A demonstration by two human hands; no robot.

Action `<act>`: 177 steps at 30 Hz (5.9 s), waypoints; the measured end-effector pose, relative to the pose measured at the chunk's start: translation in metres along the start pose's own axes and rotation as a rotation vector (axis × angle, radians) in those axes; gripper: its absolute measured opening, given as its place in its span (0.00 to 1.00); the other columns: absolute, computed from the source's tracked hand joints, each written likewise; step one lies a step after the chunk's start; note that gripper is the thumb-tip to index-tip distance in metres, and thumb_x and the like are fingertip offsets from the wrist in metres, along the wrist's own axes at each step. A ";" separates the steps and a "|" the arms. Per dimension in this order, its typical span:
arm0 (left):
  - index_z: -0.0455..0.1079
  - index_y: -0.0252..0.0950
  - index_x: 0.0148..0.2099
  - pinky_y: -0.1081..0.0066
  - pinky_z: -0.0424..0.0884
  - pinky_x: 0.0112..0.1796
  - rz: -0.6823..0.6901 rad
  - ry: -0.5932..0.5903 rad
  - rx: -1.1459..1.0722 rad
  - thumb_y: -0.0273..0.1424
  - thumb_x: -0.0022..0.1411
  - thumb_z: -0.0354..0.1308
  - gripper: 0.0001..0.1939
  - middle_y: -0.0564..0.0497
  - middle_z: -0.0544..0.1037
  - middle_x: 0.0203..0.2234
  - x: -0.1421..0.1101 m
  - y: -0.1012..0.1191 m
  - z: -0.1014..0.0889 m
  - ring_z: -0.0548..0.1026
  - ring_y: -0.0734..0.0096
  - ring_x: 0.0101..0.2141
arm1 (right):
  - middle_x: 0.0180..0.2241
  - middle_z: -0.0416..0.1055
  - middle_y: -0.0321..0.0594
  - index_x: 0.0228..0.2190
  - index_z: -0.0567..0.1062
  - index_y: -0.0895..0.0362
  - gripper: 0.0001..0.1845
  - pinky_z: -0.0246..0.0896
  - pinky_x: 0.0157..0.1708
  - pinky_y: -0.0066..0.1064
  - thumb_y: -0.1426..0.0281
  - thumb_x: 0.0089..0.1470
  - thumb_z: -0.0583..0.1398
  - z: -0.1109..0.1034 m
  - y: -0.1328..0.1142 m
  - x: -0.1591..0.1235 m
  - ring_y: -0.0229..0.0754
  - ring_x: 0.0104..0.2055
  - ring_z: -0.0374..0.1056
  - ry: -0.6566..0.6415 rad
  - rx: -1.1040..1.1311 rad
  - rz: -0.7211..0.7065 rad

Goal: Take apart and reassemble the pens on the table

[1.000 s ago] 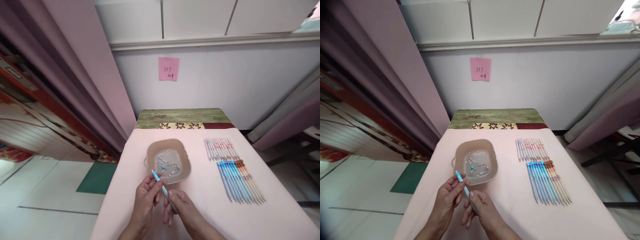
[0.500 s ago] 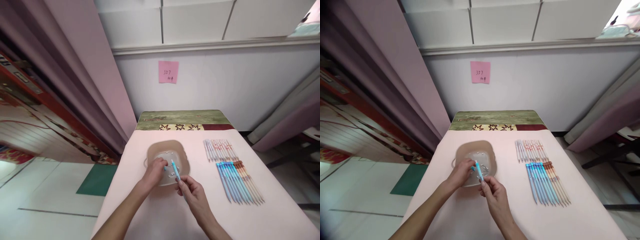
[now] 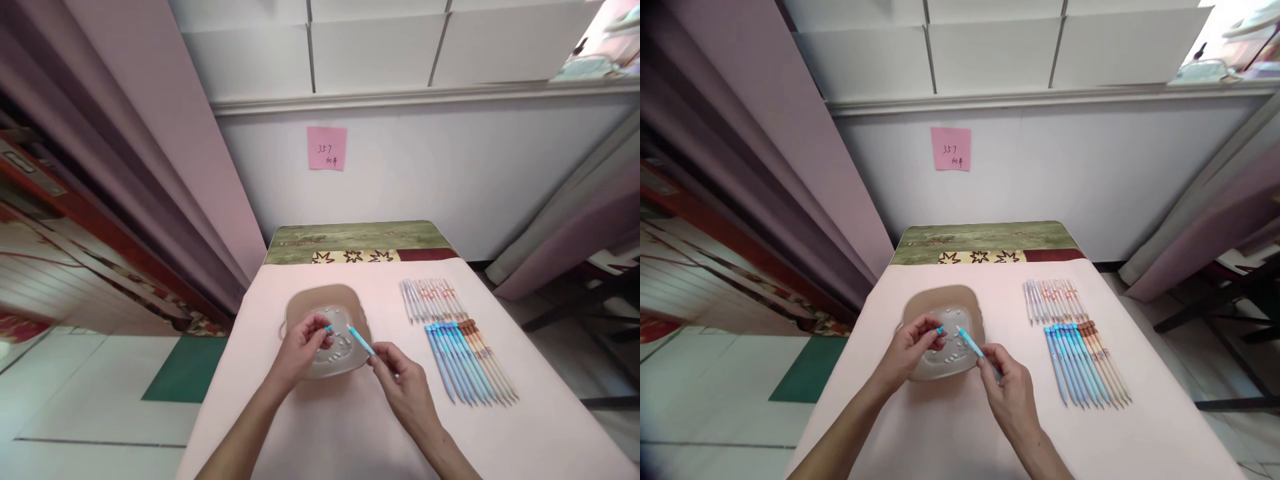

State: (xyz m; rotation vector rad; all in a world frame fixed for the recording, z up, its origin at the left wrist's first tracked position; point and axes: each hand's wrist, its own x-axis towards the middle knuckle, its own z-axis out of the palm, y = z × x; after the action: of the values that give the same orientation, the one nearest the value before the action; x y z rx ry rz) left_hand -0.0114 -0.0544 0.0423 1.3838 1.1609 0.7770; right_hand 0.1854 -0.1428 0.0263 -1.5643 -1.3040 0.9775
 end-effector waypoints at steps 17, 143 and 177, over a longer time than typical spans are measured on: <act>0.74 0.33 0.42 0.68 0.72 0.35 -0.040 0.003 -0.228 0.38 0.56 0.59 0.15 0.50 0.77 0.26 -0.021 0.021 0.009 0.74 0.70 0.28 | 0.31 0.77 0.39 0.38 0.77 0.54 0.13 0.62 0.29 0.27 0.61 0.57 0.56 -0.002 -0.005 -0.010 0.42 0.31 0.70 -0.011 -0.105 -0.081; 0.63 0.34 0.48 0.69 0.74 0.27 -0.108 0.507 -0.365 0.39 0.58 0.58 0.19 0.49 0.72 0.34 -0.053 -0.079 -0.025 0.74 0.74 0.25 | 0.33 0.74 0.40 0.53 0.66 0.58 0.29 0.66 0.23 0.27 0.54 0.55 0.55 0.087 0.045 -0.008 0.39 0.26 0.71 0.065 0.291 -0.025; 0.71 0.39 0.36 0.65 0.62 0.34 0.606 0.338 1.200 0.29 0.66 0.46 0.12 0.48 0.76 0.27 -0.070 -0.072 -0.007 0.73 0.62 0.31 | 0.33 0.78 0.39 0.36 0.77 0.53 0.19 0.66 0.32 0.28 0.53 0.52 0.58 -0.102 0.086 -0.034 0.44 0.33 0.73 0.487 -0.188 -0.010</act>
State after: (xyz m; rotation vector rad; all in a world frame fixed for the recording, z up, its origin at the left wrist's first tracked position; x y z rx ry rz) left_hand -0.0543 -0.1247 -0.0158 2.7667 1.5832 0.7450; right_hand 0.3030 -0.1972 -0.0194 -1.7949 -1.0749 0.4310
